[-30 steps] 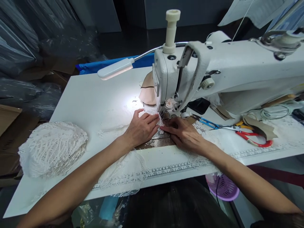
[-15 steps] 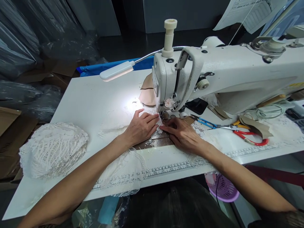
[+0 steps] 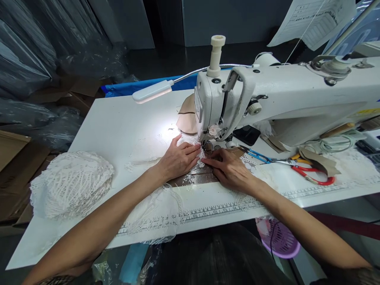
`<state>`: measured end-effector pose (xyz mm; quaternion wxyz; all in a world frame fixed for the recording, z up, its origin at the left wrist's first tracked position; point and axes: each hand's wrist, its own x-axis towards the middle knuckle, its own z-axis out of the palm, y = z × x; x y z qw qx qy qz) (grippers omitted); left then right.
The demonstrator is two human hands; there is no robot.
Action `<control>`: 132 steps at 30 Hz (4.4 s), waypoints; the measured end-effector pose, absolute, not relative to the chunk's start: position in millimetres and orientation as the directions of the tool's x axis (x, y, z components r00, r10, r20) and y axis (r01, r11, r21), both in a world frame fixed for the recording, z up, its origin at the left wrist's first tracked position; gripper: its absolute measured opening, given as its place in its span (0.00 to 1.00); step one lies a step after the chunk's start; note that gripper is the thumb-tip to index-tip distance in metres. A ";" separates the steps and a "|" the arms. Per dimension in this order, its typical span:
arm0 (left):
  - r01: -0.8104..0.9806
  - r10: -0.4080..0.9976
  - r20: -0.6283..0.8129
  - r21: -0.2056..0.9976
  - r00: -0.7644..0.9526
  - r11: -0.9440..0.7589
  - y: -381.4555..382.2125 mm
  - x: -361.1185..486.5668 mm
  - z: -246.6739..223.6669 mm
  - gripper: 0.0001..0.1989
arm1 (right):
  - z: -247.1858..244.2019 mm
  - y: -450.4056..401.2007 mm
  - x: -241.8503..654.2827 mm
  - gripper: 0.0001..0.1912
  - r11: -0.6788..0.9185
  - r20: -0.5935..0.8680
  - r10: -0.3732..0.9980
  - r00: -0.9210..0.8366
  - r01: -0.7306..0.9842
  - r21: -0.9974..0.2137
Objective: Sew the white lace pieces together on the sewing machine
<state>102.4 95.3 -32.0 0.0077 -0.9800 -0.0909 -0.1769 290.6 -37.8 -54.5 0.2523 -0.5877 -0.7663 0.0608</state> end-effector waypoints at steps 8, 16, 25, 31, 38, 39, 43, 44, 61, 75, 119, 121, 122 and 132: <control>0.198 0.196 0.343 0.028 0.919 -0.980 93.1 101.2 -33.3 0.14 | -54.8 -37.7 291.1 0.20 0.323 0.329 0.924 -0.194 0.857 -0.402; 0.184 0.195 0.317 0.064 0.928 -0.981 97.4 101.4 -34.4 0.15 | -54.2 -37.5 289.9 0.20 0.311 0.329 0.927 -0.181 0.860 -0.404; 0.201 0.209 0.302 0.060 0.930 -0.978 96.0 102.2 -32.6 0.15 | -54.7 -37.5 290.2 0.20 0.305 0.322 0.930 -0.174 0.856 -0.417; 0.203 0.216 0.304 0.074 0.928 -0.976 94.5 103.5 -30.6 0.15 | -54.1 -37.2 290.0 0.20 0.295 0.311 0.936 -0.165 0.852 -0.434; 0.226 0.242 0.292 0.088 0.925 -0.970 94.3 105.1 -29.8 0.15 | -54.5 -36.8 290.0 0.20 0.286 0.306 0.939 -0.158 0.852 -0.439; 0.230 0.247 0.288 0.093 0.925 -0.969 94.3 105.3 -29.7 0.15 | -54.6 -36.7 289.8 0.20 0.280 0.302 0.941 -0.152 0.854 -0.439; 0.252 0.270 0.273 0.102 0.923 -0.962 93.0 106.6 -29.2 0.15 | -54.9 -36.1 288.9 0.20 0.270 0.297 0.944 -0.145 0.859 -0.436; 0.262 0.279 0.268 0.100 0.922 -0.960 92.4 107.0 -29.2 0.15 | -54.9 -35.9 288.8 0.20 0.274 0.301 0.942 -0.149 0.859 -0.433; 0.412 0.395 0.306 0.010 0.866 -0.911 91.7 117.5 -36.5 0.16 | -47.4 -26.0 284.5 0.22 0.150 0.136 0.984 -0.116 0.949 -0.279; 0.157 0.099 0.477 -0.083 0.873 -0.984 104.6 104.6 -30.4 0.08 | -42.3 -32.4 316.3 0.10 0.119 0.275 0.959 0.070 0.781 -0.613; 0.017 0.042 0.401 0.067 0.915 -0.998 97.9 100.7 -43.0 0.11 | -54.0 -30.3 284.7 0.19 0.231 0.283 0.954 -0.100 0.845 -0.481; 0.015 0.036 0.396 0.056 0.917 -0.998 97.7 100.7 -41.8 0.11 | -53.8 -30.9 283.6 0.19 0.221 0.284 0.955 -0.092 0.856 -0.468; 0.018 0.038 0.390 0.055 0.920 -0.998 97.6 100.8 -40.8 0.11 | -53.6 -31.2 283.0 0.19 0.215 0.285 0.955 -0.087 0.862 -0.459; 0.081 0.102 0.326 0.078 0.940 -0.994 96.8 100.9 -33.9 0.13 | -49.6 -28.8 279.4 0.18 0.199 0.274 0.957 -0.099 0.910 -0.364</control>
